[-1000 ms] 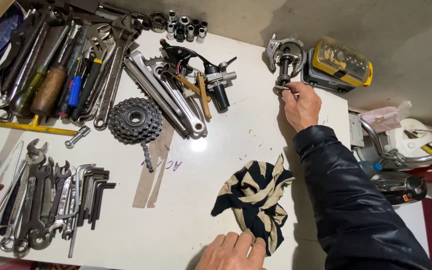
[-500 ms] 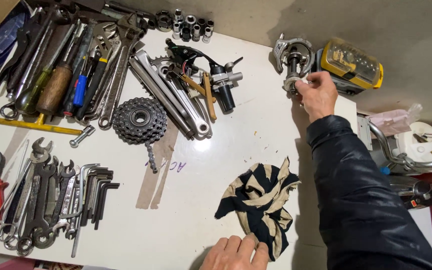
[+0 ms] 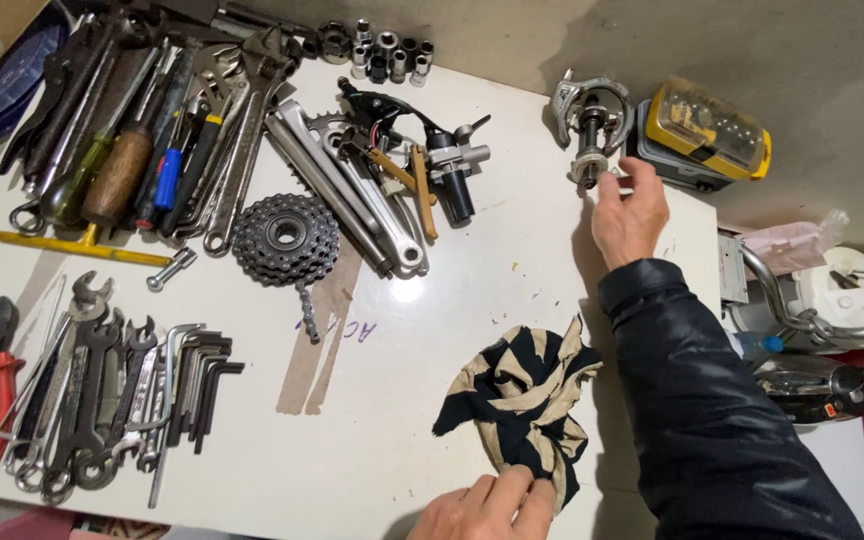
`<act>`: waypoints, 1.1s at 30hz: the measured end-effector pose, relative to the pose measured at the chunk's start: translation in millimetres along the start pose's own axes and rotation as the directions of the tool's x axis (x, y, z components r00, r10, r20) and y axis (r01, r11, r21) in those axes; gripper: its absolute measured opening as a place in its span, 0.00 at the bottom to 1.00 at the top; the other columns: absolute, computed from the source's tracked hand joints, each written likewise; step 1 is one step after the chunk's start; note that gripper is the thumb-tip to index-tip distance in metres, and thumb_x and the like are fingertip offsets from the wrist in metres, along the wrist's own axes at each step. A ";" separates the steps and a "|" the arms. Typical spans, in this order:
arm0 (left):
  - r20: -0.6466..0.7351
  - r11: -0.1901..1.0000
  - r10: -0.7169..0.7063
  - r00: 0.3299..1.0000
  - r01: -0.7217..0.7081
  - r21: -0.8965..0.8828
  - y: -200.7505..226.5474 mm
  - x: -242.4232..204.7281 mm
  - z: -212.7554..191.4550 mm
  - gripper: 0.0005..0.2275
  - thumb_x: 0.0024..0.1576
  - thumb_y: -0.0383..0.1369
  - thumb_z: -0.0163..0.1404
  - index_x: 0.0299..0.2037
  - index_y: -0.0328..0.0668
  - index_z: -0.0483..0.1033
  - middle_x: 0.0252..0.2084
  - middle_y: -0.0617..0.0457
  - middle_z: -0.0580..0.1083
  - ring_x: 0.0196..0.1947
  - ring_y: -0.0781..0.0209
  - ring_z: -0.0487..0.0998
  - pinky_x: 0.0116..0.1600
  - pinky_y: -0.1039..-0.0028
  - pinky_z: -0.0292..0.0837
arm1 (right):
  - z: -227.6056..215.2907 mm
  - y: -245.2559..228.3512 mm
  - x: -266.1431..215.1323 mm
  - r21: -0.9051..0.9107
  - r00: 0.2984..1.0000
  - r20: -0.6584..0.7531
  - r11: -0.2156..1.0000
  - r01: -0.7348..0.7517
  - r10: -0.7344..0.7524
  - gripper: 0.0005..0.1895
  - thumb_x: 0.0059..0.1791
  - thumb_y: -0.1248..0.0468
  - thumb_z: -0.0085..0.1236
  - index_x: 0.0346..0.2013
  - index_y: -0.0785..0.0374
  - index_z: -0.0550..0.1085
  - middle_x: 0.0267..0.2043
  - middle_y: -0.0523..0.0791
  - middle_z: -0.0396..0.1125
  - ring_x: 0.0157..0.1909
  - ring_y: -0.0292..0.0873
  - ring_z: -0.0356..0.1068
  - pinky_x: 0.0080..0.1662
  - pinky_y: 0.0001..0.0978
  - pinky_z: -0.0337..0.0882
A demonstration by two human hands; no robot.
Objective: The person cleans a metal axle with a cloth, then places a bearing and a washer onto it. They continue by adding another bearing and a small metal ring, wiping the assembly with the cloth before placing it on the table.
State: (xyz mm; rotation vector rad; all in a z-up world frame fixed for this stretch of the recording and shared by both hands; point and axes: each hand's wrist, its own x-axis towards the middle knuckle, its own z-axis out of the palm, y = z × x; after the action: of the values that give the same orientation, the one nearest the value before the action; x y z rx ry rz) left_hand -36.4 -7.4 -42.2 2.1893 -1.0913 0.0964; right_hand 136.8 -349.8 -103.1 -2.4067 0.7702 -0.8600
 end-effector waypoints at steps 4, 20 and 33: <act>0.228 0.964 -0.023 0.973 0.082 -0.253 8.5 17.8 -52.2 0.09 0.68 0.35 0.45 0.45 0.41 0.76 0.26 0.51 0.59 0.13 0.57 0.56 0.15 0.64 0.49 | 9.9 47.7 -4.0 -0.048 0.995 -0.090 0.998 0.028 -0.033 0.18 0.58 0.51 0.55 0.28 0.58 0.73 0.26 0.44 0.68 0.32 0.45 0.65 0.39 0.45 0.63; -0.295 0.924 -0.068 0.953 -0.051 -0.379 1.7 33.4 -67.2 0.11 0.54 0.33 0.66 0.37 0.40 0.75 0.36 0.50 0.72 0.31 0.51 0.76 0.32 0.66 0.68 | -0.1 -180.9 -53.5 -0.114 0.748 0.626 0.974 -0.194 0.222 0.33 0.48 0.45 0.57 0.61 0.63 0.70 0.61 0.52 0.67 0.61 0.50 0.67 0.63 0.46 0.65; -0.307 0.924 -0.060 0.950 -0.063 -0.376 -3.6 29.1 -63.2 0.11 0.53 0.34 0.64 0.36 0.39 0.76 0.40 0.48 0.72 0.31 0.52 0.76 0.31 0.66 0.70 | 34.1 -180.3 -34.2 0.063 0.638 0.629 0.788 -0.613 0.445 0.11 0.45 0.61 0.69 0.34 0.59 0.74 0.33 0.43 0.68 0.34 0.39 0.64 0.38 0.31 0.64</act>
State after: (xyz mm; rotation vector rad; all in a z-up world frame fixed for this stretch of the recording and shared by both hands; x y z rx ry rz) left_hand -0.9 12.5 14.4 1.7497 -0.8485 0.2077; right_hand 200.2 -187.8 -35.4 -1.8443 0.9537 0.0459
